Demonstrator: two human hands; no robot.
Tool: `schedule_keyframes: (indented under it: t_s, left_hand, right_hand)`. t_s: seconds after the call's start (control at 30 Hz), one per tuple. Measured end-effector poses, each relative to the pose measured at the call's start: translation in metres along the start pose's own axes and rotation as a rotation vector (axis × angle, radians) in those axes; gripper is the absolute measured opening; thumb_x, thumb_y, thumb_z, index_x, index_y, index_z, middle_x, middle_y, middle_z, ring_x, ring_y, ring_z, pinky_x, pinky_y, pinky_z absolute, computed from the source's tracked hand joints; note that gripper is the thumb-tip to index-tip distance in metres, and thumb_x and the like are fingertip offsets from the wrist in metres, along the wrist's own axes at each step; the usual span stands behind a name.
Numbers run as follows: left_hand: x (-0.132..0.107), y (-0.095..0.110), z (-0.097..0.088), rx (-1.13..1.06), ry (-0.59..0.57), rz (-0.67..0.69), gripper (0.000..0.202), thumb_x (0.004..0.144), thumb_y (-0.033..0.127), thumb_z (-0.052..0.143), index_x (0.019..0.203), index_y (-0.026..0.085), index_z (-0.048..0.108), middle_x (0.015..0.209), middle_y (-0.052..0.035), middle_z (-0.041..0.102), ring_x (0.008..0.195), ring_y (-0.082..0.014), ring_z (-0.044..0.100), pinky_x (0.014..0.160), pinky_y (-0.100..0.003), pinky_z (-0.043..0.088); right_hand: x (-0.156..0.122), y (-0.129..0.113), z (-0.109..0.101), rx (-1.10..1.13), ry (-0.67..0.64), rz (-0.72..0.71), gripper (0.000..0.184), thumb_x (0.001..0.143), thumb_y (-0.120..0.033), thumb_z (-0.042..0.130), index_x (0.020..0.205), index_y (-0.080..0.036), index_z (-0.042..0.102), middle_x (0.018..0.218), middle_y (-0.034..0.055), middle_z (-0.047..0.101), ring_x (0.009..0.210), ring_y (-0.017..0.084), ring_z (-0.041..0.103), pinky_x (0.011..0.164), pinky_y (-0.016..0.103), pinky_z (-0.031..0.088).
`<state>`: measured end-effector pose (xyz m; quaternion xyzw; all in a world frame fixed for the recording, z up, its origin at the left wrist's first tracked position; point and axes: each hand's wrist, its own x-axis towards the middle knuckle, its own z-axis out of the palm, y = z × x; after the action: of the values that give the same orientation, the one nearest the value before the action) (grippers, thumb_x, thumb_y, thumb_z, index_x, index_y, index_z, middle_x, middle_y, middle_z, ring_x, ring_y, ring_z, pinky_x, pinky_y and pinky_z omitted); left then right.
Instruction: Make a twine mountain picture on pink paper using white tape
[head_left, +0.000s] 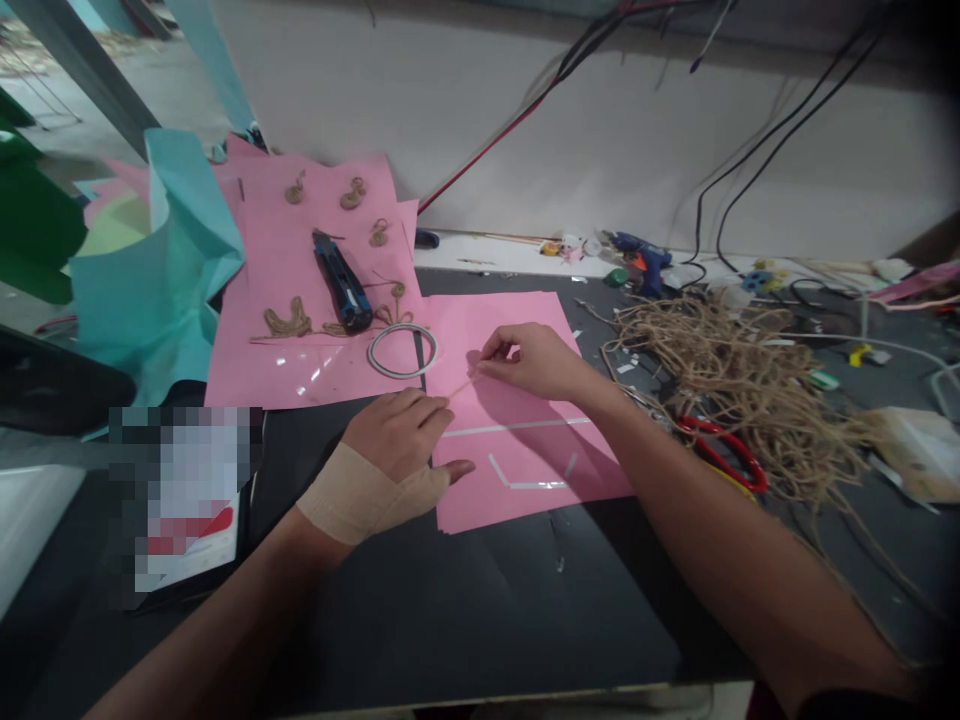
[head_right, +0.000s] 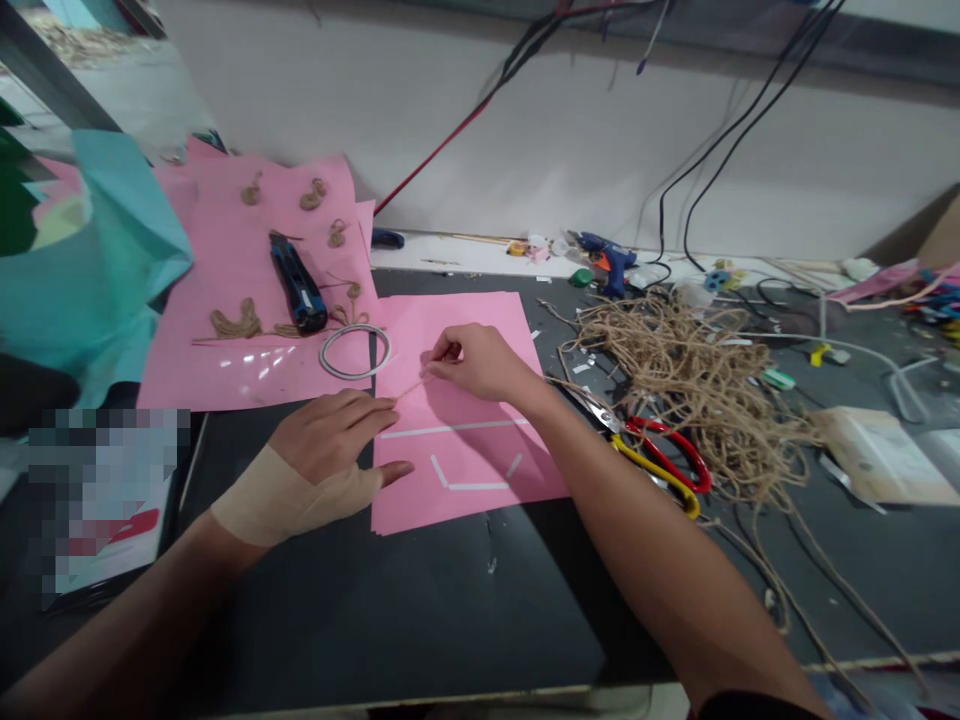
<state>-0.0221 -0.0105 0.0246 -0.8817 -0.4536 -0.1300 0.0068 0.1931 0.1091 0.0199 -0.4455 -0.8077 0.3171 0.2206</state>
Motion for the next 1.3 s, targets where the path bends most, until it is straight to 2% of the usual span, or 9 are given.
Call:
schedule_keyframes:
  t_s: [0.23,0.37,0.5,0.63,0.7,0.97,1.1,1.3]
  left_hand:
    - [0.003,0.001,-0.001,-0.020,-0.014,-0.022,0.042,0.090,0.047,0.063,0.114,0.013,0.064,0.107,-0.0119,0.071,0.104,-0.0287,0.062,0.090,-0.044,0.051]
    - [0.003,-0.001,0.006,-0.023,0.028,-0.012,0.041,0.091,0.049,0.061,0.111,0.013,0.066,0.104,-0.0110,0.070,0.102,-0.0278,0.061,0.091,-0.042,0.050]
    - [0.006,-0.001,0.013,0.005,0.093,-0.016,0.044,0.092,0.051,0.059,0.112,0.013,0.066,0.098,-0.0100,0.068,0.096,-0.0266,0.061,0.086,-0.041,0.051]
    - [0.012,0.001,0.020,0.031,0.117,-0.048,0.063,0.086,0.058,0.063,0.126,0.010,0.061,0.092,-0.0102,0.063,0.090,-0.0264,0.060,0.082,-0.039,0.051]
    - [0.015,0.002,0.023,0.033,0.116,-0.058,0.069,0.084,0.063,0.063,0.126,0.008,0.062,0.091,-0.0107,0.061,0.089,-0.0267,0.058,0.082,-0.040,0.051]
    - [0.017,0.002,0.027,0.064,0.081,-0.083,0.068,0.086,0.067,0.056,0.122,0.010,0.065,0.092,-0.0106,0.057,0.089,-0.0259,0.055,0.082,-0.039,0.048]
    - [0.017,0.003,0.026,0.055,0.073,-0.096,0.068,0.085,0.066,0.058,0.121,0.009,0.066,0.092,-0.0106,0.057,0.089,-0.0259,0.055,0.082,-0.038,0.048]
    - [0.018,0.005,0.025,0.052,0.049,-0.115,0.066,0.085,0.065,0.059,0.120,0.009,0.066,0.092,-0.0105,0.056,0.088,-0.0258,0.053,0.082,-0.038,0.047]
  right_hand:
    - [-0.001,0.004,-0.025,-0.115,-0.148,0.014,0.023,0.077,-0.040,0.075,0.088,-0.019,0.074,0.080,0.0035,0.071,0.069,0.015,0.058,0.063,0.030,0.043]
    - [-0.001,0.003,-0.036,-0.133,-0.185,0.020,0.018,0.077,-0.036,0.074,0.084,-0.019,0.074,0.078,0.0035,0.071,0.068,0.015,0.057,0.062,0.029,0.042]
    - [0.000,0.005,-0.036,-0.124,-0.105,0.012,0.017,0.080,-0.036,0.071,0.081,-0.019,0.074,0.080,0.0034,0.072,0.070,0.015,0.059,0.066,0.029,0.045]
    - [0.003,0.012,-0.025,-0.073,-0.032,0.035,0.024,0.083,-0.042,0.067,0.081,-0.019,0.072,0.077,0.0039,0.070,0.068,0.015,0.059,0.063,0.029,0.044]
    - [0.004,0.015,-0.019,-0.055,-0.003,0.060,0.027,0.083,-0.045,0.067,0.080,-0.019,0.071,0.076,0.0037,0.070,0.066,0.015,0.058,0.061,0.029,0.043]
    - [0.008,0.018,-0.010,-0.233,0.226,0.089,0.024,0.080,-0.042,0.073,0.076,-0.018,0.071,0.068,0.0018,0.065,0.062,0.014,0.053,0.061,0.028,0.036]
    - [0.009,0.025,-0.010,-0.293,0.250,0.079,0.022,0.081,-0.040,0.073,0.078,-0.019,0.071,0.072,0.0021,0.067,0.066,0.015,0.055,0.062,0.029,0.035]
    - [0.010,0.028,-0.010,-0.307,0.208,0.064,0.021,0.083,-0.040,0.072,0.077,-0.020,0.071,0.080,0.0035,0.070,0.074,0.018,0.058,0.065,0.029,0.038]
